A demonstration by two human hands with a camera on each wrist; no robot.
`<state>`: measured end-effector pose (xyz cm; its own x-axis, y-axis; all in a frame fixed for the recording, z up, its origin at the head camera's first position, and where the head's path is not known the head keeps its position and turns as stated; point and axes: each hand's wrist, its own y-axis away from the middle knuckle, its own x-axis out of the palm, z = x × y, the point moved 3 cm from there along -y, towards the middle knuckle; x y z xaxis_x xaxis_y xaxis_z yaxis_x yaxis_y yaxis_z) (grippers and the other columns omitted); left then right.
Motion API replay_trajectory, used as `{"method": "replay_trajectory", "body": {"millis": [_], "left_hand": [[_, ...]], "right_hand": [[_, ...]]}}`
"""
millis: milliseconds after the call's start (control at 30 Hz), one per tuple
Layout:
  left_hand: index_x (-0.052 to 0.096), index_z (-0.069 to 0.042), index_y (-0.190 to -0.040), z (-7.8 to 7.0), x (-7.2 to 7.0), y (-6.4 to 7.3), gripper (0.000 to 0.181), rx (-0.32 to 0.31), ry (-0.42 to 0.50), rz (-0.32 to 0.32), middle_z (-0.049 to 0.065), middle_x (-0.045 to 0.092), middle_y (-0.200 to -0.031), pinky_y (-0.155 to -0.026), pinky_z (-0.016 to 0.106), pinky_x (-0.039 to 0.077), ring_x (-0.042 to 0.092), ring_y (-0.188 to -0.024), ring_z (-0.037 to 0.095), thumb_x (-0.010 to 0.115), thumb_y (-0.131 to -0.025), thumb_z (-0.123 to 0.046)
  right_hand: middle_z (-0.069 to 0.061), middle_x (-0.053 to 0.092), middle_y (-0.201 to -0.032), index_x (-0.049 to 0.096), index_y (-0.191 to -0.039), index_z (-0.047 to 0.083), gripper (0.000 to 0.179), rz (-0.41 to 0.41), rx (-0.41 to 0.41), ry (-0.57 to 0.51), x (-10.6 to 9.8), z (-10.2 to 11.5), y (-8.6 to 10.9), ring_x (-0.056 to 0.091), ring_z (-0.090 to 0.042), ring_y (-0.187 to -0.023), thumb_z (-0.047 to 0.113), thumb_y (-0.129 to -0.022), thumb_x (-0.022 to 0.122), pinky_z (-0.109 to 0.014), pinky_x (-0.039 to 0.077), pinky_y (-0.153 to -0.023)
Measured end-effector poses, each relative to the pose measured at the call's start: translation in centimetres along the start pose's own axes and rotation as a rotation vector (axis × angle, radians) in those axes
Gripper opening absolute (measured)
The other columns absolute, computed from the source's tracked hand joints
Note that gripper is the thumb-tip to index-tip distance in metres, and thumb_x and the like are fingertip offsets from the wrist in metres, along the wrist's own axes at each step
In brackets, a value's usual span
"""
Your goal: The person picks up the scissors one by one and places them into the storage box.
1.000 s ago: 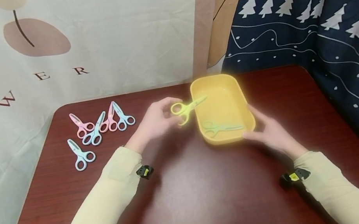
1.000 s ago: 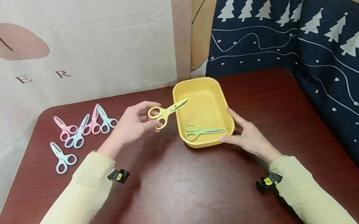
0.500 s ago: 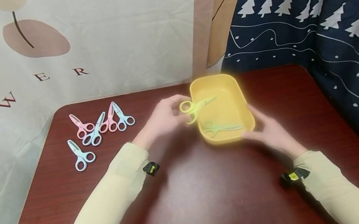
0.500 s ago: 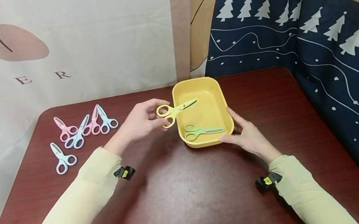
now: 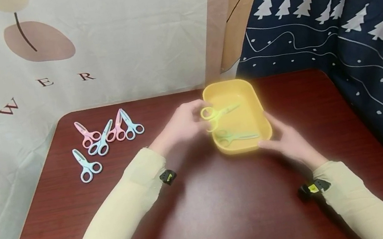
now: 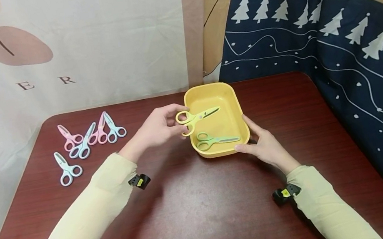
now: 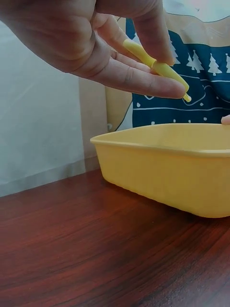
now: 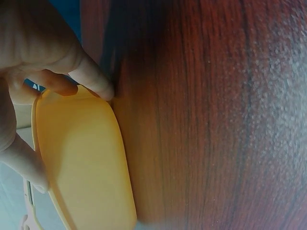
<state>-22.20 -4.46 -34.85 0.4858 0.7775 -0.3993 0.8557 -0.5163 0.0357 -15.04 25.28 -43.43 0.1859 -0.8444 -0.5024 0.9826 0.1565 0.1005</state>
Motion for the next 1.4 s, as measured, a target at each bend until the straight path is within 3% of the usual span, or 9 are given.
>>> {"method": "replay_trajectory", "body": {"millis": [200, 433, 567, 800, 1267, 1400], "left_hand": [[0.064, -0.009, -0.134, -0.4, 0.3, -0.4, 0.051, -0.031, -0.019, 0.012, 0.006, 0.067, -0.121, -0.08, 0.034, 0.061, 0.071, -0.096, 0.022, 0.073, -0.086, 0.004], [0.063, -0.011, -0.137, -1.0, 0.4, -0.9, 0.052, -0.012, -0.116, 0.026, 0.005, 0.067, -0.123, -0.088, 0.032, 0.058, 0.069, -0.098, 0.021, 0.073, -0.086, -0.003], [0.064, -0.009, -0.135, -1.2, 0.7, -1.2, 0.052, 0.01, -0.127, 0.035, 0.008, 0.067, -0.12, -0.085, 0.033, 0.057, 0.067, -0.088, 0.023, 0.072, -0.084, -0.002], [0.065, -0.011, -0.132, -1.5, 1.1, -1.9, 0.049, -0.016, -0.149, 0.053, 0.004, 0.067, -0.118, -0.088, 0.032, 0.057, 0.066, -0.099, 0.02, 0.074, -0.085, -0.004], [0.061, -0.006, -0.136, -1.2, 2.2, -3.5, 0.052, -0.094, -0.045, 0.143, 0.012, 0.064, -0.119, -0.078, 0.038, 0.063, 0.071, -0.087, 0.026, 0.073, -0.086, 0.002], [0.063, -0.008, -0.132, -1.2, 2.3, -4.0, 0.05, -0.086, -0.085, 0.162, 0.009, 0.065, -0.119, -0.078, 0.034, 0.062, 0.069, -0.09, 0.024, 0.075, -0.085, 0.001]], "right_hand": [[0.004, 0.025, -0.169, 0.019, -0.164, 0.038, 0.1, -0.004, 0.007, 0.004, -0.1, 0.1, 0.1, 0.039, -0.027, -0.149, 0.028, -0.088, 0.084, -0.052, 0.03, -0.121], [0.008, 0.024, -0.169, 0.019, -0.163, 0.042, 0.1, 0.004, 0.007, -0.024, 0.0, 0.0, 0.1, 0.038, -0.027, -0.149, 0.028, -0.089, 0.084, -0.052, 0.03, -0.121], [0.009, 0.023, -0.169, 0.018, -0.162, 0.045, 0.1, 0.011, 0.018, -0.022, 0.0, -0.1, 0.1, 0.033, -0.027, -0.152, 0.029, -0.089, 0.083, -0.055, 0.027, -0.122], [0.009, 0.021, -0.17, 0.016, -0.163, 0.043, 0.1, 0.018, 0.031, -0.006, -0.1, -0.2, 0.1, 0.03, -0.026, -0.153, 0.032, -0.089, 0.083, -0.056, 0.025, -0.123], [0.008, 0.024, -0.169, 0.017, -0.162, 0.047, 0.099, 0.014, 0.008, -0.001, -0.2, 0.0, 0.2, 0.033, -0.027, -0.152, 0.03, -0.089, 0.083, -0.056, 0.028, -0.122], [0.007, 0.025, -0.169, 0.018, -0.162, 0.045, 0.099, 0.01, -0.002, 0.001, -0.1, 0.0, 0.1, 0.033, -0.027, -0.152, 0.028, -0.09, 0.083, -0.056, 0.029, -0.122]]}}
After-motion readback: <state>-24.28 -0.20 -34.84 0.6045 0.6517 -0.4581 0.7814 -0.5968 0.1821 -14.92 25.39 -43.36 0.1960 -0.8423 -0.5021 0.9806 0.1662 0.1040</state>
